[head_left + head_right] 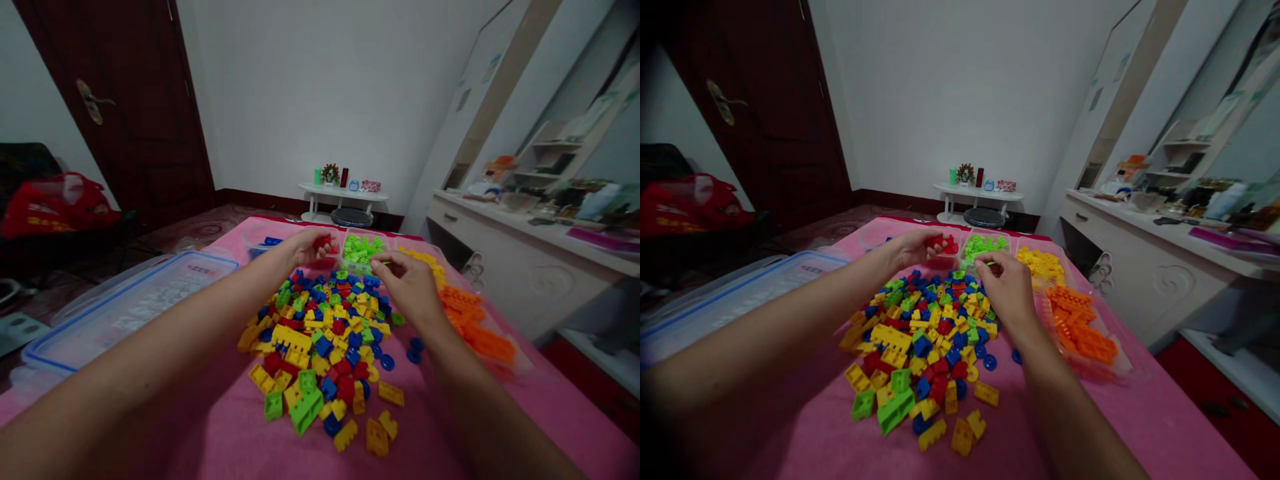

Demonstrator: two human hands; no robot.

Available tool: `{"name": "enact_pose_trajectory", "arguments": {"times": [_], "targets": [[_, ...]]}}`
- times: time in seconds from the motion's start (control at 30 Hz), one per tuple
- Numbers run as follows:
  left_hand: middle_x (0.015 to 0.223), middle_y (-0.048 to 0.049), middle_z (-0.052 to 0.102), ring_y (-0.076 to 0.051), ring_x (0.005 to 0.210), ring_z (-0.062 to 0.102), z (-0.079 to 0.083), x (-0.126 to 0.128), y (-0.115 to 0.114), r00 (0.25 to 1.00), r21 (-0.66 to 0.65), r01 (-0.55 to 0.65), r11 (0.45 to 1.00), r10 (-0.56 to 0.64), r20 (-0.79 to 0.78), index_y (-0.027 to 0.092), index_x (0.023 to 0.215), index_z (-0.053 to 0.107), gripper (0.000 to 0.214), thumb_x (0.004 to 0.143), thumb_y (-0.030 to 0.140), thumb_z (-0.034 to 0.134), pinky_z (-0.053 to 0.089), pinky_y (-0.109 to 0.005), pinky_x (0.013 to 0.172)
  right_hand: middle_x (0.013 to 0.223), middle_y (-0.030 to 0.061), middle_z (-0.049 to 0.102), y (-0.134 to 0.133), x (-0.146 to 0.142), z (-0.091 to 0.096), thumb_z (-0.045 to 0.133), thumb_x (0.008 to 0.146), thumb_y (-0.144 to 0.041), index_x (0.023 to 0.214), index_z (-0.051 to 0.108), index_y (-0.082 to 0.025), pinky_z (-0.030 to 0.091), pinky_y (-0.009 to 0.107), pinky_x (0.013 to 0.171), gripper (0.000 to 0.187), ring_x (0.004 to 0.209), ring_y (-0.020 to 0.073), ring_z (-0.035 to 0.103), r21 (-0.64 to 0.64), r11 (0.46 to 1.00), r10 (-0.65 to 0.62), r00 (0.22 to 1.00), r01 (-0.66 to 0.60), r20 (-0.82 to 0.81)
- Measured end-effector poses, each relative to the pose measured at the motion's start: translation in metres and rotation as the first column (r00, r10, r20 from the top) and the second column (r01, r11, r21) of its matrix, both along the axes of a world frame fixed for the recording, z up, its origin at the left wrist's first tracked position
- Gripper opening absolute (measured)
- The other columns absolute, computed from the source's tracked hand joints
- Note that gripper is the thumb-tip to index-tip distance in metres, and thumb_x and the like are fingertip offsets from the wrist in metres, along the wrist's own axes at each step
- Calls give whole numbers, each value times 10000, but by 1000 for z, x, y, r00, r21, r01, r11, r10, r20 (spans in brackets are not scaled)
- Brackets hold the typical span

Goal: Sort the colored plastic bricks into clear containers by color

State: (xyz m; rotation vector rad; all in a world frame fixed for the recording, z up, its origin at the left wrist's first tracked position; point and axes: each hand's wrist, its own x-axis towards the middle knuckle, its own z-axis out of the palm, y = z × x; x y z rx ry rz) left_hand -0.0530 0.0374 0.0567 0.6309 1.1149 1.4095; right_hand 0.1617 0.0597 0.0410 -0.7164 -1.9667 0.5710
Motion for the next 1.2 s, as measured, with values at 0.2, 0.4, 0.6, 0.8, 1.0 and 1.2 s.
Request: {"name": "enact_pose_trajectory", "arguments": {"times": [0.2,0.4,0.6,0.8,1.0,1.2], "targets": [[1191,-129,583,-214,1035,572,14,-31,31,586,274,-228,934,357,-727,156,1145,553,484,698,293,676,465,-294,827,749,18,677,-5,-4,-7,576,744,-276,805,695,-188,427,258,616,160,640,132,579,-59,995,95,954,-81,283],[764,-67,694,-154,668,612,-14,11,-13,375,138,307,942,14,-927,114,854,704,216,704,237,609,456,-230,605,809,6,678,-21,-5,-14,733,579,-293,836,694,-226,358,229,569,268,673,138,573,-125,976,213,659,-179,721],[603,17,637,-122,553,548,-39,43,-54,237,102,486,868,-18,-971,200,720,724,148,587,138,709,398,-195,517,665,15,656,-13,-1,-7,525,715,-205,698,675,-207,307,225,514,151,601,133,566,-5,997,55,712,-71,700],[506,34,537,-122,532,487,-42,57,-65,199,118,439,890,32,-979,217,618,696,171,511,104,767,396,-200,557,682,64,666,-8,2,-15,606,687,-292,707,695,-213,298,249,514,121,636,181,588,150,982,-187,605,112,774],[508,26,543,-124,518,500,-37,59,-69,78,100,477,873,71,-994,210,606,690,124,556,106,734,404,-216,558,730,78,677,-7,1,-26,594,673,-268,726,689,-204,327,259,528,127,681,201,604,128,988,-156,588,90,793],[750,-35,681,-153,659,590,-20,45,-60,271,276,354,894,184,-945,184,838,719,165,701,254,659,442,-242,630,560,-8,573,-6,-4,-13,610,667,-341,742,628,-165,356,231,467,192,497,125,513,-290,956,47,966,30,254]]}}
